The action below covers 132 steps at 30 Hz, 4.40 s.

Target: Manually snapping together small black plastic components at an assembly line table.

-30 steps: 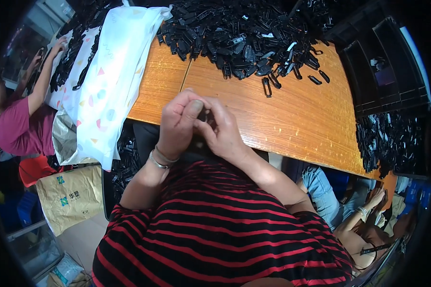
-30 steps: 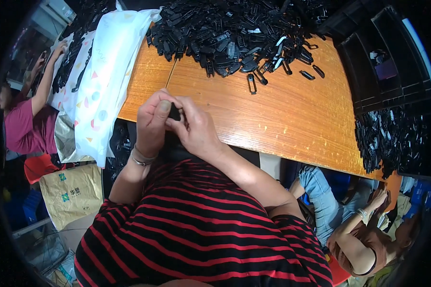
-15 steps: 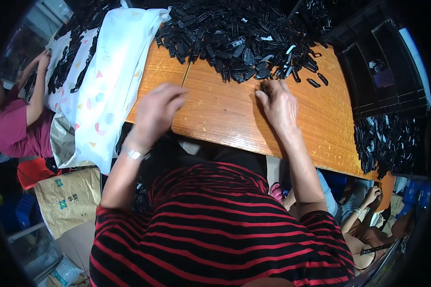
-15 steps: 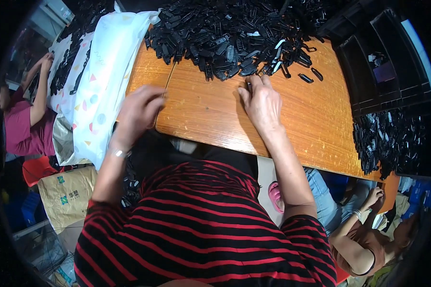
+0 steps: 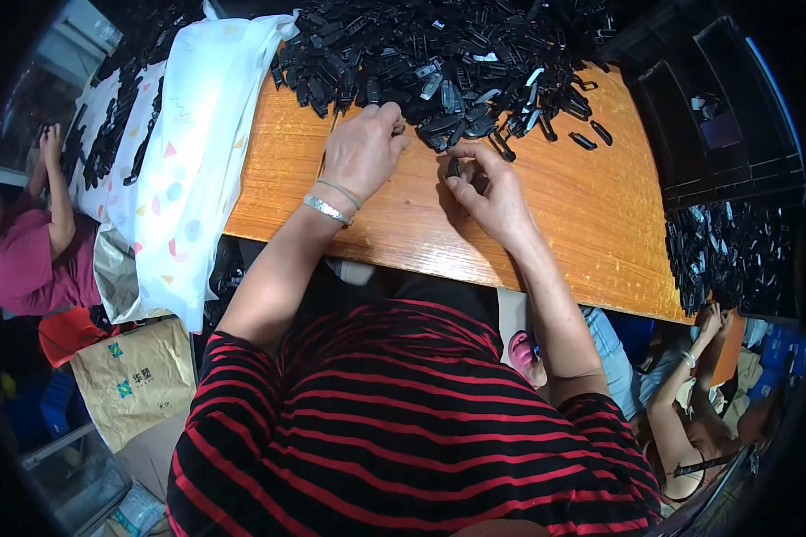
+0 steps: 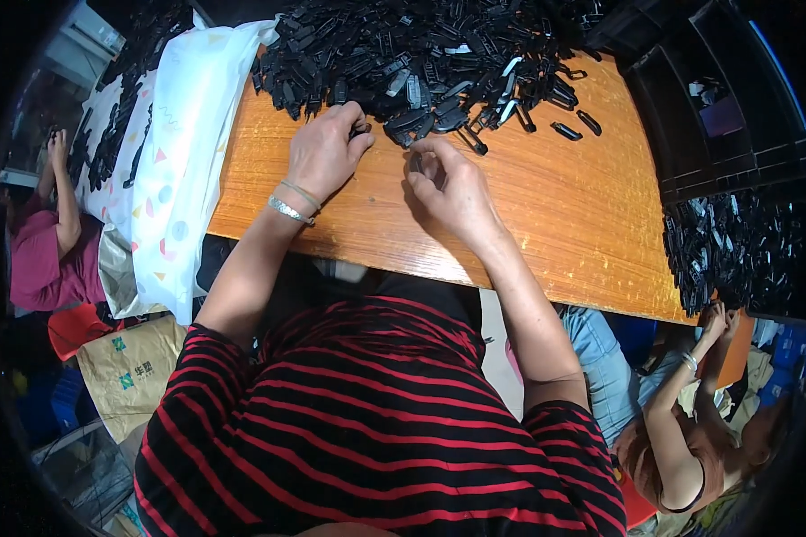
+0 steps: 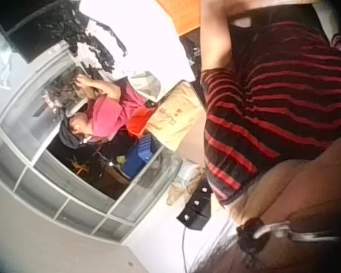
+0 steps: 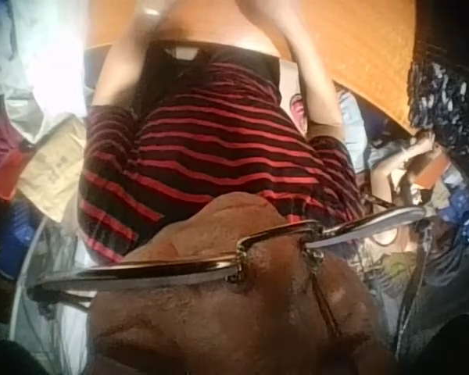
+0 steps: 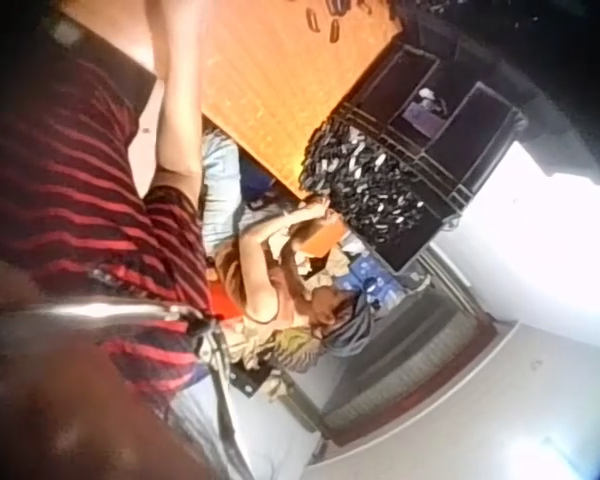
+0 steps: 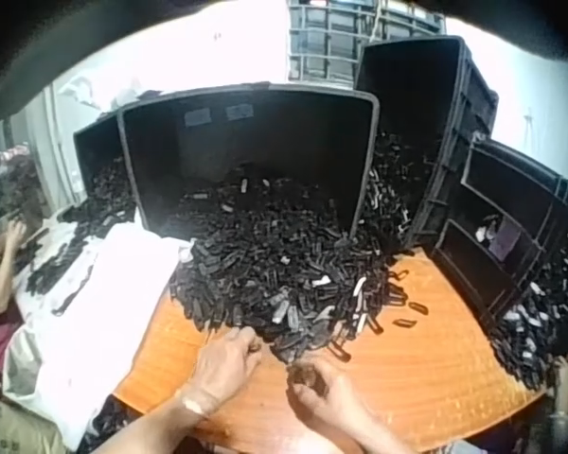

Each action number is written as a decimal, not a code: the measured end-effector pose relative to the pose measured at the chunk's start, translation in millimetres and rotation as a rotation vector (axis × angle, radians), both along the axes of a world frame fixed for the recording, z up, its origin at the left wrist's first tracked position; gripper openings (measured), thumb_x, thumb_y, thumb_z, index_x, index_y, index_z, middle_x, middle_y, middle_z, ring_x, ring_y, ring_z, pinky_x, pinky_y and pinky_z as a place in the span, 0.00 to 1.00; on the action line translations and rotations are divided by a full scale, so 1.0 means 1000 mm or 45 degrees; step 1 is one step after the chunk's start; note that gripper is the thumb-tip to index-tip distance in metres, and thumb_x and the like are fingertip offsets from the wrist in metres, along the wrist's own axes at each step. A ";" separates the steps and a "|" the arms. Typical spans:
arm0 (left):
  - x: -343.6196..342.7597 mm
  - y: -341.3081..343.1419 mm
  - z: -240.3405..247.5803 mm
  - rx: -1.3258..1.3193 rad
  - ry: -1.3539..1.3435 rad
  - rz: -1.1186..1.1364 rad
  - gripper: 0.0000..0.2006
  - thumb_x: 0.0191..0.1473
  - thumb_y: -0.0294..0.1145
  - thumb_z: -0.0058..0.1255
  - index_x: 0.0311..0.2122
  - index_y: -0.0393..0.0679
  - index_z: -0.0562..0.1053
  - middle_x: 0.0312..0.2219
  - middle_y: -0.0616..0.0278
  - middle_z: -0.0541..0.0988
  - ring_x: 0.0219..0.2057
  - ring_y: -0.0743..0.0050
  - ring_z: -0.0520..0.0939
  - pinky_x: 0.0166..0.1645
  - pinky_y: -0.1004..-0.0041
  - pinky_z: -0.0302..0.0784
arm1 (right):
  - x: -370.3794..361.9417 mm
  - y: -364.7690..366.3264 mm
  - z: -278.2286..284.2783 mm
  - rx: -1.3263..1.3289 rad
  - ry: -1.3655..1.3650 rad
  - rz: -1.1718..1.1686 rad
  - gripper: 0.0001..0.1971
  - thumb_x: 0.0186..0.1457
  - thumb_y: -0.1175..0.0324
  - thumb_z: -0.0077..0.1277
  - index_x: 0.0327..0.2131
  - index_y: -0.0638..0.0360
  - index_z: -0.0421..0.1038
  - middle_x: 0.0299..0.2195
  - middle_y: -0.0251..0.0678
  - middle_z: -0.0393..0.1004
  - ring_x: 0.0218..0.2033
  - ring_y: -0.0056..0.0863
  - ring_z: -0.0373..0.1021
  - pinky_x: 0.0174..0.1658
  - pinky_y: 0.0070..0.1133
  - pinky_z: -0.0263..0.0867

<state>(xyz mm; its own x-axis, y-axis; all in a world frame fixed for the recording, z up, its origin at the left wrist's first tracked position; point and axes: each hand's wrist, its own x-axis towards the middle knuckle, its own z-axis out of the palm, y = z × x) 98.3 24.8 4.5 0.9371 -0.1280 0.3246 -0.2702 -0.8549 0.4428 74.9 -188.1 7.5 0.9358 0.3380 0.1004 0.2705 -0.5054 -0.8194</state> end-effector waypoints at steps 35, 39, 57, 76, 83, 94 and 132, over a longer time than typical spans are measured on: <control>-0.068 0.015 0.003 -1.762 0.476 -0.262 0.14 0.57 0.22 0.52 0.49 0.33 0.71 0.35 0.66 0.78 0.27 0.89 0.75 0.32 0.86 0.72 | -0.035 0.060 0.016 0.393 -0.308 -0.107 0.12 0.52 0.77 0.58 0.42 0.64 0.73 0.33 0.33 0.75 0.31 0.16 0.73 0.31 0.14 0.71; -0.071 0.011 0.001 -1.726 0.458 -0.213 0.14 0.57 0.23 0.52 0.49 0.33 0.72 0.29 0.69 0.77 0.25 0.90 0.74 0.31 0.87 0.71 | -0.034 0.056 0.014 0.246 -0.412 -0.062 0.12 0.50 0.77 0.59 0.40 0.64 0.74 0.31 0.36 0.75 0.28 0.20 0.73 0.30 0.16 0.70; -0.106 0.012 0.018 -1.735 0.466 -0.236 0.11 0.64 0.34 0.41 0.33 0.39 0.71 0.24 0.71 0.72 0.25 0.88 0.70 0.29 0.84 0.66 | -0.069 0.090 0.006 0.343 0.016 0.087 0.22 0.48 0.71 0.62 0.46 0.63 0.67 0.27 0.36 0.71 0.25 0.23 0.69 0.29 0.19 0.65; -0.114 0.061 0.028 -0.388 0.024 -0.061 0.07 0.50 0.25 0.57 0.35 0.36 0.76 0.26 0.55 0.77 0.26 0.66 0.80 0.32 0.74 0.74 | 0.009 0.043 0.014 -0.519 -0.566 0.007 0.11 0.47 0.73 0.60 0.34 0.62 0.70 0.33 0.43 0.69 0.28 0.44 0.72 0.30 0.33 0.69; -0.078 0.003 -0.006 -1.341 0.384 -0.209 0.10 0.56 0.27 0.54 0.40 0.32 0.74 0.28 0.63 0.79 0.27 0.85 0.78 0.32 0.82 0.73 | -0.027 0.050 0.007 -0.129 -0.366 -0.089 0.15 0.45 0.69 0.64 0.32 0.62 0.67 0.25 0.39 0.69 0.22 0.32 0.70 0.26 0.26 0.65; -0.078 -0.001 -0.018 -1.792 0.561 -0.104 0.14 0.64 0.36 0.43 0.47 0.37 0.72 0.32 0.67 0.78 0.27 0.87 0.75 0.32 0.86 0.68 | 0.001 0.020 0.009 -0.011 -0.623 0.205 0.10 0.47 0.76 0.59 0.35 0.64 0.73 0.32 0.40 0.71 0.25 0.31 0.72 0.30 0.24 0.70; -0.084 0.002 -0.003 -1.900 0.515 -0.226 0.15 0.58 0.25 0.52 0.50 0.35 0.70 0.31 0.70 0.77 0.29 0.90 0.73 0.34 0.86 0.69 | -0.036 0.040 0.028 0.117 -0.355 0.006 0.09 0.53 0.75 0.56 0.39 0.64 0.71 0.32 0.34 0.70 0.28 0.18 0.71 0.27 0.14 0.66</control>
